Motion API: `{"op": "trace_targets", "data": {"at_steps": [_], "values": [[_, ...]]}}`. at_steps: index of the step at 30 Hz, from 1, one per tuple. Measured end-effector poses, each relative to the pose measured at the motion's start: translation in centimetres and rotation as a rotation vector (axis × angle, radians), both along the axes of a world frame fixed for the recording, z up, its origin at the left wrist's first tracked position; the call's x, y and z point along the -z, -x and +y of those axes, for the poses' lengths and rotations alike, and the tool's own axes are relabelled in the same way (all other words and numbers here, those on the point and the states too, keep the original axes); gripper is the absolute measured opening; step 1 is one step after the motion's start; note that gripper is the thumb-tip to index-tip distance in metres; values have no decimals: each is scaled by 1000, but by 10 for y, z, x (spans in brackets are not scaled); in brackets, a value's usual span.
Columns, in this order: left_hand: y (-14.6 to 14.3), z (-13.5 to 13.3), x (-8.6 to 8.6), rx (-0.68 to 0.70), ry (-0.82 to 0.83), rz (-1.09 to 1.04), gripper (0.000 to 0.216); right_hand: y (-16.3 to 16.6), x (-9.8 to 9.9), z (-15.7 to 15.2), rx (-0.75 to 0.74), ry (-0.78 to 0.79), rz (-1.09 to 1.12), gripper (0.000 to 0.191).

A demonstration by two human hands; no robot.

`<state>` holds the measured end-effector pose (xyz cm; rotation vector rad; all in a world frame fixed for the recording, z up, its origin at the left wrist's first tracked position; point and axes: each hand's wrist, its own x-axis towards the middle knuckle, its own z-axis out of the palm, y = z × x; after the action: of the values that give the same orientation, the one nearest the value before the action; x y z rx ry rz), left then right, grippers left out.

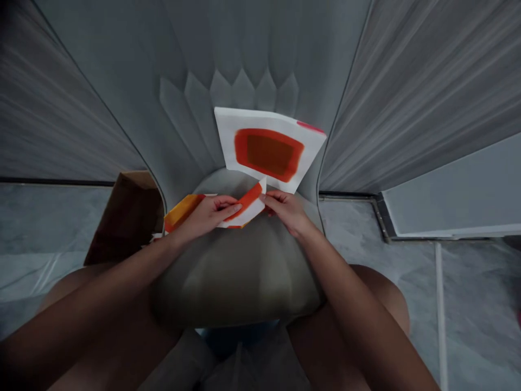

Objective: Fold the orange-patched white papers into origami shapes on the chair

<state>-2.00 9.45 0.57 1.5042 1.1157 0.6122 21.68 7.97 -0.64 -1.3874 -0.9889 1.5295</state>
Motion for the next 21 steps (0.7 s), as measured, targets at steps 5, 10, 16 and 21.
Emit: {"op": "trace_targets", "data": {"at_steps": [5,10,16,21], "values": [[8,-5,0,128,111,65,43,-1,3,-1,64,-41,-42,35],[18,-8,-11,143,136,39,35,1,5,-2,20,-91,-66,40],[19,-8,-16,171,143,-26,31,1,8,-2,-15,-93,-28,46],[6,-8,0,-313,294,-189,31,-5,18,1,124,-14,166,41]]}}
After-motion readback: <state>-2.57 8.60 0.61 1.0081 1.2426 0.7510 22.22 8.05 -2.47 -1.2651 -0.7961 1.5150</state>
